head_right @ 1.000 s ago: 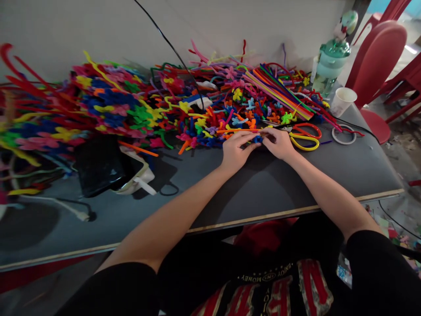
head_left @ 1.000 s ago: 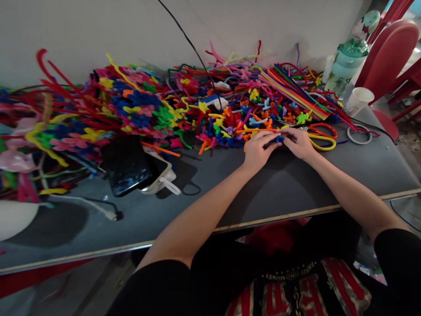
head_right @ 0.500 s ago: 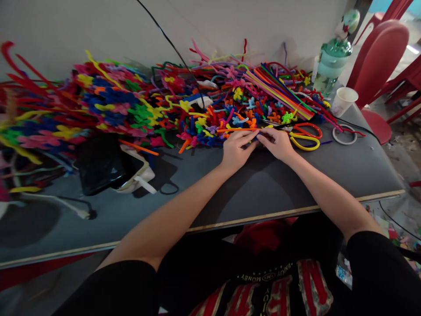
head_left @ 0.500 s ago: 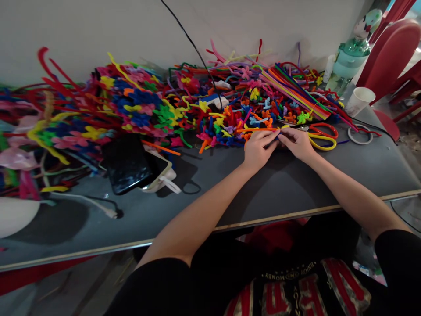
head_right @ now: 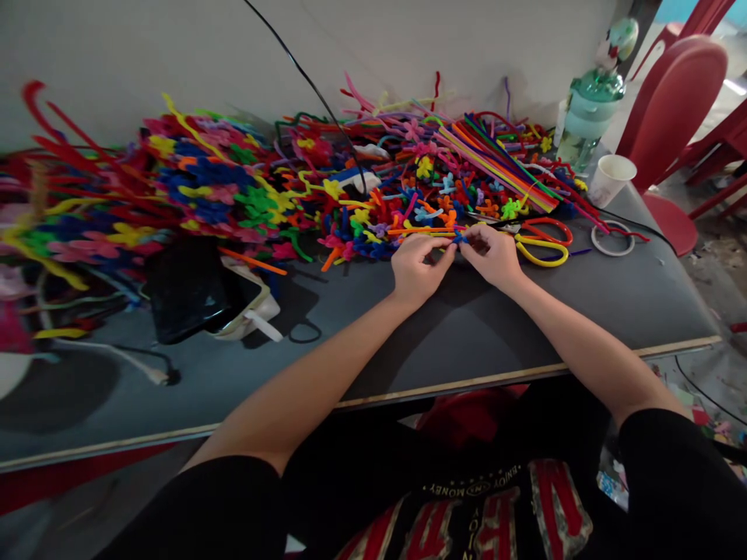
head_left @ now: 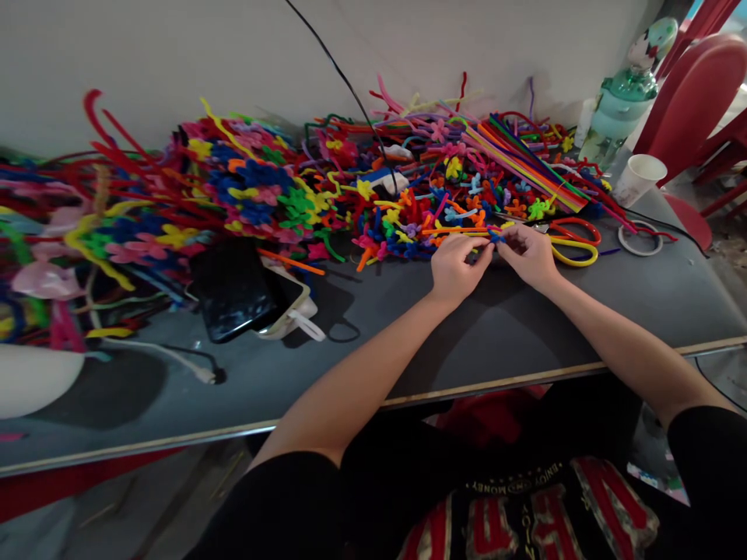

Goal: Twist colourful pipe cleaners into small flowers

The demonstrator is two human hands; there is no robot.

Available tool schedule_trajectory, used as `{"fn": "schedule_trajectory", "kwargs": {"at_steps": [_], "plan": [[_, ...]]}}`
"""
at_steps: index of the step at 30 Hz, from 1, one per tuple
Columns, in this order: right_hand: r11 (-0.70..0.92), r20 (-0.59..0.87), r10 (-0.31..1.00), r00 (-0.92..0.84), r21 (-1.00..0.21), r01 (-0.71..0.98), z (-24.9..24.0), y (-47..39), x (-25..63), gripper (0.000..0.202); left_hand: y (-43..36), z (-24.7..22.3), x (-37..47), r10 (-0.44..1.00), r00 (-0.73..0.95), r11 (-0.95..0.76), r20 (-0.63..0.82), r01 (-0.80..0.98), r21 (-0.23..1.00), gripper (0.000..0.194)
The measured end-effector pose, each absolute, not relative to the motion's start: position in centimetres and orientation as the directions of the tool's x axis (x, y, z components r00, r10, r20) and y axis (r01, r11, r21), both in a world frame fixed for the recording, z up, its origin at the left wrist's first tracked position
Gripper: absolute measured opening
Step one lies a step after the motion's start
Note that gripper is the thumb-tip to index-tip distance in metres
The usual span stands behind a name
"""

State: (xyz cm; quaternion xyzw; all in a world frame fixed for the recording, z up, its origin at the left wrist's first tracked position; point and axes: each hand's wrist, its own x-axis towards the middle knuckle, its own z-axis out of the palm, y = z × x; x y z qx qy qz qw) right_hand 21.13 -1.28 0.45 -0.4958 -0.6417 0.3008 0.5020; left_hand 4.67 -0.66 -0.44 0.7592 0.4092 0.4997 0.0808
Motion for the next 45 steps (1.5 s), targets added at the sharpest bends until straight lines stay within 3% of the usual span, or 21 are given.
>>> {"fn": "schedule_trajectory", "kwargs": {"at_steps": [4,9,17,27,32,36,38,41,45], "plan": [[0.316,0.341,0.94,0.003,-0.876,0.365,0.6,-1.4,21.0,0.017,-1.0,-0.4,4.9,0.732,0.137,-0.616,0.667,0.551,0.563,0.014],[0.286,0.313,0.949,0.019,-0.888,0.359,0.5,-1.5,20.9,0.014,-1.3,-0.4,5.1,0.828,0.065,-0.504,0.556,0.519,0.69,0.01],[0.321,0.349,0.937,0.03,-0.89,0.324,0.0,-1.2,21.2,0.016,-1.0,-0.2,5.1,0.957,0.08,-0.289,0.278,0.21,0.934,0.017],[0.296,0.299,0.954,0.004,-0.947,0.129,0.1,-1.2,21.3,0.021,-1.0,0.2,5.4,0.982,0.159,-0.09,0.107,-0.112,0.99,0.013],[0.321,0.323,0.947,-0.006,-0.938,0.129,0.2,-1.3,21.3,0.019,-0.5,0.4,5.0,0.967,0.247,-0.032,0.062,-0.124,0.992,0.013],[0.359,0.375,0.927,0.03,-0.906,0.225,0.3,-1.4,21.2,0.029,-0.3,0.6,4.1,0.947,0.267,-0.202,0.178,0.065,0.977,0.015],[0.385,0.414,0.909,0.054,-0.881,0.274,0.3,-1.3,21.2,0.034,-0.5,0.8,3.6,0.908,0.233,-0.402,0.347,0.254,0.88,0.015],[0.398,0.437,0.897,0.06,-0.86,0.319,0.1,-1.2,21.3,0.028,-0.9,1.0,3.3,0.779,0.214,-0.611,0.589,0.467,0.639,0.019],[0.419,0.463,0.886,0.033,-0.829,0.371,0.0,-1.3,21.2,0.02,-1.2,0.6,3.7,0.707,0.233,-0.669,0.668,0.528,0.524,0.022]]}}
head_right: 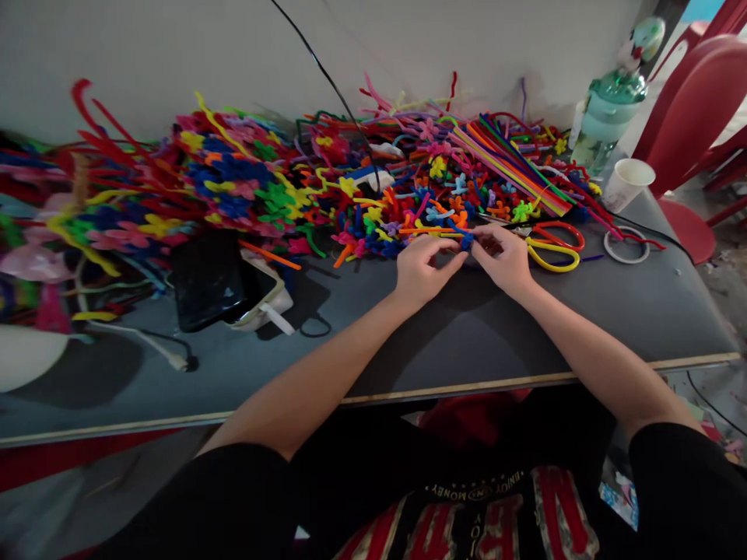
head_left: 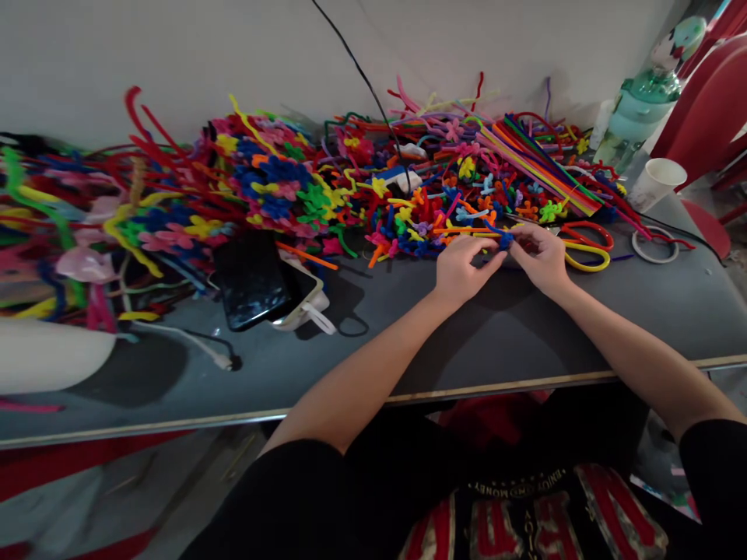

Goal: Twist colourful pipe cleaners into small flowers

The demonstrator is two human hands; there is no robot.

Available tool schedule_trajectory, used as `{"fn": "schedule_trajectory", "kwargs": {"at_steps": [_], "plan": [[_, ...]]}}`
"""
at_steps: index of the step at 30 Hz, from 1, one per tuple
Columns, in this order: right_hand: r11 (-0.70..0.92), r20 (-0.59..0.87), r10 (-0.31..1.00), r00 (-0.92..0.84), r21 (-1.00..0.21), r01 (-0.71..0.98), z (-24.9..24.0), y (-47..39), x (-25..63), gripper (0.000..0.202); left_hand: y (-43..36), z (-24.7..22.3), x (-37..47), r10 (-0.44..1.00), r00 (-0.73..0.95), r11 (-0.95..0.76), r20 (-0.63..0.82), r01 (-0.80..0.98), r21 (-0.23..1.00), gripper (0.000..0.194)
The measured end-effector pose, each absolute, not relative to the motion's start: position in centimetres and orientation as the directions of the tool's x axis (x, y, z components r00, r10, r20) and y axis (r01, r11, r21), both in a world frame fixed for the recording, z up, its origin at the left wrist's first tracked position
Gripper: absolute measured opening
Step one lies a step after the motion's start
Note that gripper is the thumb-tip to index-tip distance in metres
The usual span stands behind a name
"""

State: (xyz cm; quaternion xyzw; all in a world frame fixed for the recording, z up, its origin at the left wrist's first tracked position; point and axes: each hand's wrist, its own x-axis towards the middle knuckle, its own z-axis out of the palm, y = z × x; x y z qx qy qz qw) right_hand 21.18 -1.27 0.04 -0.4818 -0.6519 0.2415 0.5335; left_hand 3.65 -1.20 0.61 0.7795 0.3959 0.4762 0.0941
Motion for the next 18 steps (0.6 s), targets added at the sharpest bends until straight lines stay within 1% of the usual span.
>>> {"fn": "schedule_trajectory", "kwargs": {"at_steps": [2,5,7,9,12,14,18], "plan": [[0.448,0.496,0.868,0.018,-0.799,0.4,0.3,-1.5,21.0,0.018,-1.2,0.2,3.9,0.715,0.231,-0.656,0.659,0.545,0.521,0.022],[0.529,0.59,0.807,0.0,-0.724,0.442,0.9,-1.9,20.9,0.015,-1.2,-0.1,4.1,0.73,0.197,-0.632,0.655,0.559,0.536,0.019],[0.548,0.621,0.784,-0.002,-0.69,0.472,1.1,-1.9,20.9,0.013,-1.2,-0.2,4.1,0.733,0.189,-0.628,0.654,0.56,0.541,0.018],[0.513,0.584,0.812,-0.012,-0.704,0.491,1.1,-1.9,20.9,0.013,-1.2,-0.2,4.1,0.736,0.198,-0.625,0.647,0.567,0.537,0.016],[0.41,0.451,0.892,-0.038,-0.769,0.49,0.9,-1.8,20.9,0.015,-1.1,-0.4,4.2,0.75,0.205,-0.606,0.629,0.593,0.53,0.013],[0.353,0.391,0.92,-0.023,-0.804,0.479,0.7,-1.8,20.8,0.017,-0.9,-0.6,4.3,0.765,0.194,-0.584,0.614,0.609,0.536,0.013],[0.315,0.364,0.931,0.008,-0.817,0.483,0.8,-1.9,20.8,0.02,-0.4,-0.9,4.4,0.81,0.151,-0.518,0.567,0.639,0.568,0.011]]}}
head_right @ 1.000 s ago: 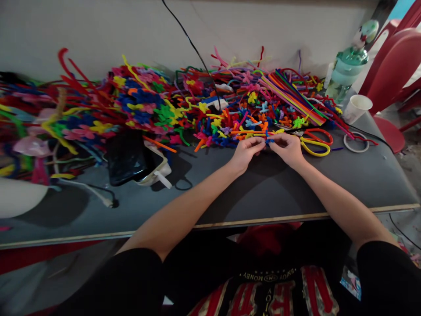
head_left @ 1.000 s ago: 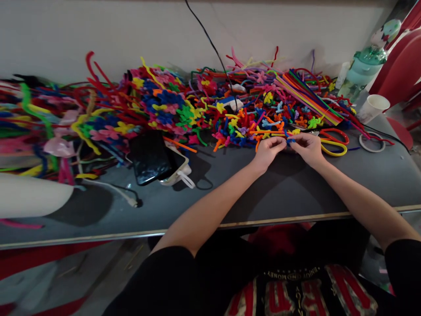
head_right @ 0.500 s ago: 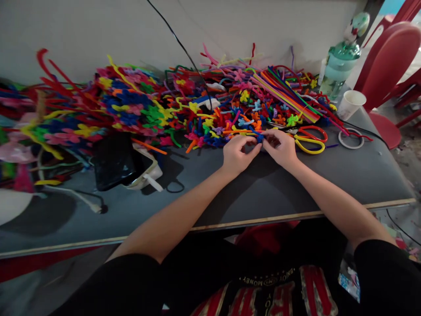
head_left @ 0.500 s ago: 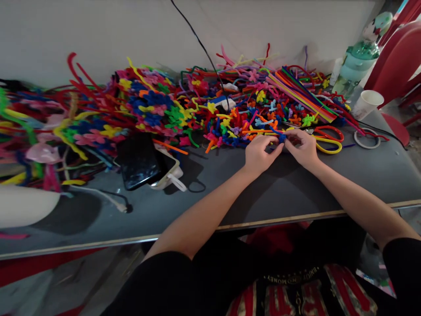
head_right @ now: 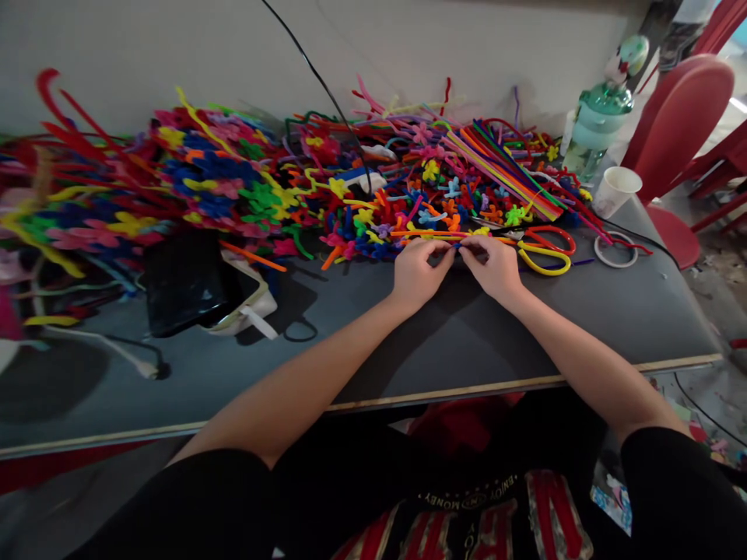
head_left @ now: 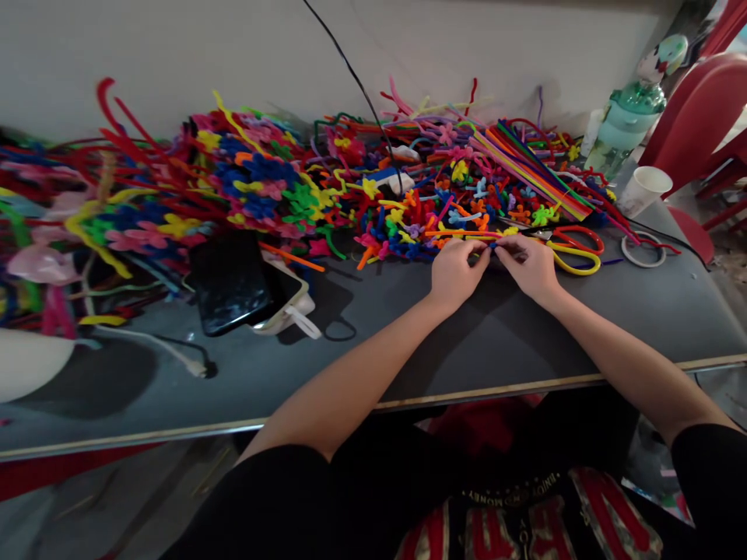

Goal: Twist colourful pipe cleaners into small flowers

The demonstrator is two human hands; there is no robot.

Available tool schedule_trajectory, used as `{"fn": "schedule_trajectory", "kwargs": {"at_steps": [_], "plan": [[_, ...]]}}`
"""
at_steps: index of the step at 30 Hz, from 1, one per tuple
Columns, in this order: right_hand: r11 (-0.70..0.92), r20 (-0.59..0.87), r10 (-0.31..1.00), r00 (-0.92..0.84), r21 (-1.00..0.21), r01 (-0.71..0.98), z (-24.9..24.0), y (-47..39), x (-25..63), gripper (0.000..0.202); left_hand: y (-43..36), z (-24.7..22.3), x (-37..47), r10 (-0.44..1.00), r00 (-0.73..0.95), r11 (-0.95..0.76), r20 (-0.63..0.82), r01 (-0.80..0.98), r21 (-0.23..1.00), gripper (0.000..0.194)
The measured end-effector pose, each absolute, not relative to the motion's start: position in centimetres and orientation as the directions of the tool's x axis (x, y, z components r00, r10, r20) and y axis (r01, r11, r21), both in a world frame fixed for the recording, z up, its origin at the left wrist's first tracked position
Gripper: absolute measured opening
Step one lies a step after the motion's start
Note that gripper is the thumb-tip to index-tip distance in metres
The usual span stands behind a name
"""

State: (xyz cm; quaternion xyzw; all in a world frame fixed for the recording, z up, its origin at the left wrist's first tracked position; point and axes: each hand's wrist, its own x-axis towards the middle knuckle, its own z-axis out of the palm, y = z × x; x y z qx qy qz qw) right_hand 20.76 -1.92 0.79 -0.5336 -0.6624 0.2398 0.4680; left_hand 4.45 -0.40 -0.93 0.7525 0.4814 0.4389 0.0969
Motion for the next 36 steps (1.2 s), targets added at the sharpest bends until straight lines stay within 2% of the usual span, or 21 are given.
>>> {"fn": "schedule_trajectory", "kwargs": {"at_steps": [8,17,22,28,30,33,36], "plan": [[0.248,0.326,0.945,0.034,-0.779,0.576,0.5,-1.5,20.6,0.015,-0.5,-0.8,4.6,0.82,0.108,-0.494,0.563,0.631,0.598,0.011],[0.212,0.264,0.964,0.028,-0.829,0.518,0.7,-1.3,20.9,0.014,-0.4,-0.7,4.6,0.856,0.169,-0.482,0.488,0.601,0.637,0.011],[0.233,0.269,0.963,0.005,-0.843,0.486,0.5,-1.2,21.0,0.013,-0.1,-0.9,4.5,0.831,0.21,-0.53,0.515,0.578,0.62,0.013],[0.248,0.289,0.957,0.008,-0.835,0.492,0.5,-1.2,21.0,0.014,-0.4,-1.5,4.9,0.847,0.214,-0.508,0.487,0.595,0.622,0.015],[0.248,0.295,0.955,0.019,-0.834,0.493,0.4,-1.1,21.1,0.015,-0.2,-1.0,4.5,0.827,0.248,-0.542,0.505,0.592,0.596,0.019],[0.215,0.273,0.96,0.069,-0.869,0.446,-0.1,-0.7,21.3,0.019,2.3,0.7,2.6,0.741,0.306,-0.633,0.598,0.614,0.471,0.028],[0.17,0.229,0.966,0.12,-0.911,0.375,-0.7,-0.2,21.6,0.023,7.1,2.2,-0.2,0.732,0.172,-0.572,0.66,0.681,0.457,0.022]]}}
